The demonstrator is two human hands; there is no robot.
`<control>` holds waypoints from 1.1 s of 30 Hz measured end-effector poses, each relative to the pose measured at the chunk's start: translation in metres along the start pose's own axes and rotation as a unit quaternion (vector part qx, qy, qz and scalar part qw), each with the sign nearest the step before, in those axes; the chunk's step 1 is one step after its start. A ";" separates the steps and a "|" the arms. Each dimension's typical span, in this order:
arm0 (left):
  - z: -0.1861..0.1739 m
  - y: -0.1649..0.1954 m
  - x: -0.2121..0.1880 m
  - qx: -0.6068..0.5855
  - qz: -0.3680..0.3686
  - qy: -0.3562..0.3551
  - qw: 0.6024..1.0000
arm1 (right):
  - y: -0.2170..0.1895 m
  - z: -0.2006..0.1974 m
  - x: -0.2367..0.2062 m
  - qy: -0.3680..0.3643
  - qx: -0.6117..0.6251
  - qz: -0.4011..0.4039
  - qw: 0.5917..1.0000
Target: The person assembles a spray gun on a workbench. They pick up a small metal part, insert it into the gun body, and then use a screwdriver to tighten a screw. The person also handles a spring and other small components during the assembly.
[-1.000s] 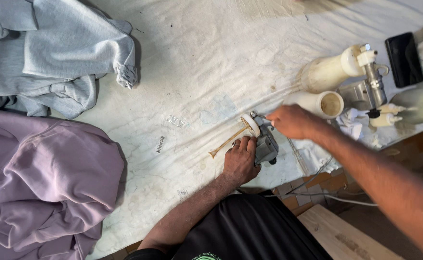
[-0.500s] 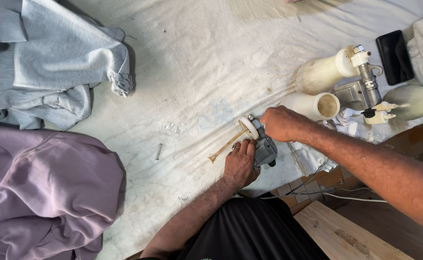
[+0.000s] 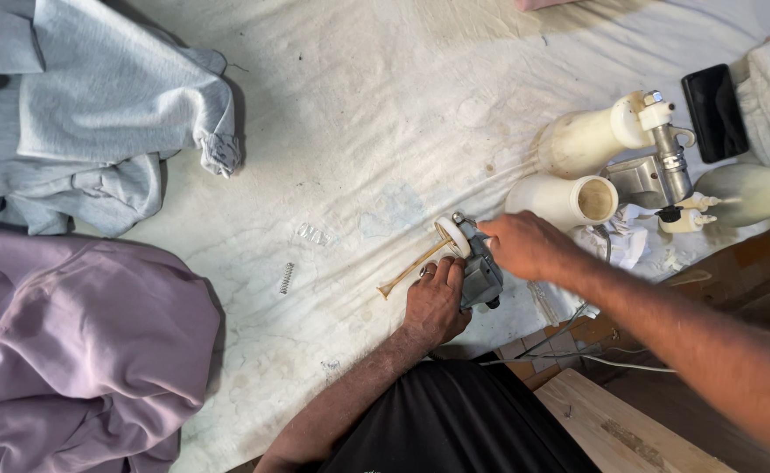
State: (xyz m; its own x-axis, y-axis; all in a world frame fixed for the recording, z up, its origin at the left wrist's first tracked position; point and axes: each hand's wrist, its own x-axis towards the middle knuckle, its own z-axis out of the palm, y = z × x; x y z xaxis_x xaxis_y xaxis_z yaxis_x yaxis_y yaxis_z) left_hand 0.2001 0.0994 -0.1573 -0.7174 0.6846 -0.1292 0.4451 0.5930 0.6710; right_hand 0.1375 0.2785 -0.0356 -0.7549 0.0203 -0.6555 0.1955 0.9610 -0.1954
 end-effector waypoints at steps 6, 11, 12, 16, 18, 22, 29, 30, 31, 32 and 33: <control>0.000 -0.001 -0.001 0.002 0.003 -0.015 1.000 | 0.015 0.019 -0.001 0.021 0.083 0.030 0.996; 0.002 -0.002 -0.001 0.002 0.006 -0.011 1.000 | 0.028 0.021 0.017 -0.028 0.059 0.016 0.998; 0.002 -0.002 -0.001 0.009 0.007 -0.006 1.000 | 0.027 0.022 0.020 -0.020 0.054 0.003 0.998; 0.003 -0.003 0.001 0.022 0.006 -0.012 1.000 | 0.023 0.020 0.018 -0.030 0.060 0.016 0.998; 0.002 -0.002 -0.001 0.026 -0.007 -0.035 0.999 | 0.018 0.023 0.011 -0.014 0.047 0.010 0.999; 0.001 -0.001 0.000 0.028 0.006 -0.031 0.999 | 0.014 0.023 0.005 -0.023 0.068 0.053 0.996; -0.002 -0.001 0.001 0.021 0.009 -0.032 0.999 | 0.018 0.025 0.008 0.013 0.082 0.005 0.997; -0.002 -0.001 0.001 0.021 0.008 -0.034 0.999 | 0.018 0.026 0.008 0.024 0.081 -0.008 0.996; -0.002 -0.001 0.001 0.020 0.008 -0.038 0.999 | 0.019 0.028 0.008 0.034 0.080 -0.019 0.996; -0.003 0.000 0.001 0.017 0.013 -0.032 0.999 | 0.020 0.029 0.007 0.028 0.086 -0.001 0.996; -0.003 -0.001 0.000 0.015 0.018 -0.026 0.999 | 0.020 0.030 0.008 0.022 0.091 0.016 0.995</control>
State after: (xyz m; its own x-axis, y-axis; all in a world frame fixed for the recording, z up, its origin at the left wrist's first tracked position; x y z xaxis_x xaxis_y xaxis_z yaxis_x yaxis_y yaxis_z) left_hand 0.1980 0.0980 -0.1555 -0.6723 0.7263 -0.1431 0.4863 0.5791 0.6543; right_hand 0.1544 0.2897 -0.0666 -0.7721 0.0658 -0.6320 0.3270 0.8939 -0.3065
